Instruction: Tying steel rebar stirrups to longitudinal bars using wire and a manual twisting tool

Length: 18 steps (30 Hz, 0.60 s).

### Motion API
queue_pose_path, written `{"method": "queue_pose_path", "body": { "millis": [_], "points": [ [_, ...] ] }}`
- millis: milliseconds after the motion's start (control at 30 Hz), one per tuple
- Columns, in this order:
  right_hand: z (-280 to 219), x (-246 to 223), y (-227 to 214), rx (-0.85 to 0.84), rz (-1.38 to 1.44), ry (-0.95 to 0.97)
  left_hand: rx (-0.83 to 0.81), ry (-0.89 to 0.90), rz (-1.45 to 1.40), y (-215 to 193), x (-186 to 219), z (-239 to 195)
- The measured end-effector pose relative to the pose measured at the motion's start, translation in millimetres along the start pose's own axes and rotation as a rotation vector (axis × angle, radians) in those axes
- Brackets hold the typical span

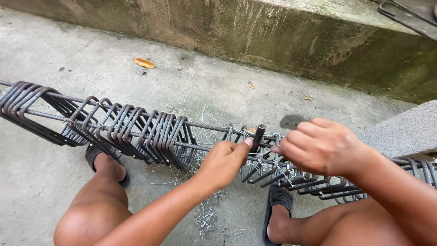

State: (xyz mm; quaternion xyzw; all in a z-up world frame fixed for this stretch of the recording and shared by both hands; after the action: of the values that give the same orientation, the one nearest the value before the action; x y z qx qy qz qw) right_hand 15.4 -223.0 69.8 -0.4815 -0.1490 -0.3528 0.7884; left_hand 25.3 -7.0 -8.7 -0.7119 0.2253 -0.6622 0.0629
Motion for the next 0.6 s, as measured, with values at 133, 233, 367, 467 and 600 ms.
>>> {"method": "queue_pose_path", "body": {
  "millis": [133,233,367,467,600],
  "points": [
    [9,8,-12,0.112,0.078,0.096,0.048,0.054,-0.169,-16,22,-9],
    [14,7,-12,0.195,0.132,0.177,0.072,0.173,-0.364,-23,31,-18],
    [16,12,-9,0.246,0.380,0.287,-0.076,0.252,-0.403,-31,36,-16],
    [20,15,-8,0.047,0.460,0.385,-0.202,0.146,-0.204,-37,26,-5],
    [8,10,5,-0.404,0.526,0.348,-0.454,0.025,0.162,-31,7,0]
  ]
}}
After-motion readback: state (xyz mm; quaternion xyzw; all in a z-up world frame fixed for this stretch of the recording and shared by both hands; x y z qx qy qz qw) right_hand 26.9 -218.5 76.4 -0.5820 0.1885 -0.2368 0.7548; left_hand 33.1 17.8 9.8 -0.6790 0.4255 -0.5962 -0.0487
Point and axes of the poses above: each hand's wrist, its own z-axis towards the middle knuckle, its own y-axis out of the palm, x = y × z, the point moved 2 cm from there along z, towards the middle knuckle, and after that the axes turned 11 degrees about x, right-handed, at the moved point
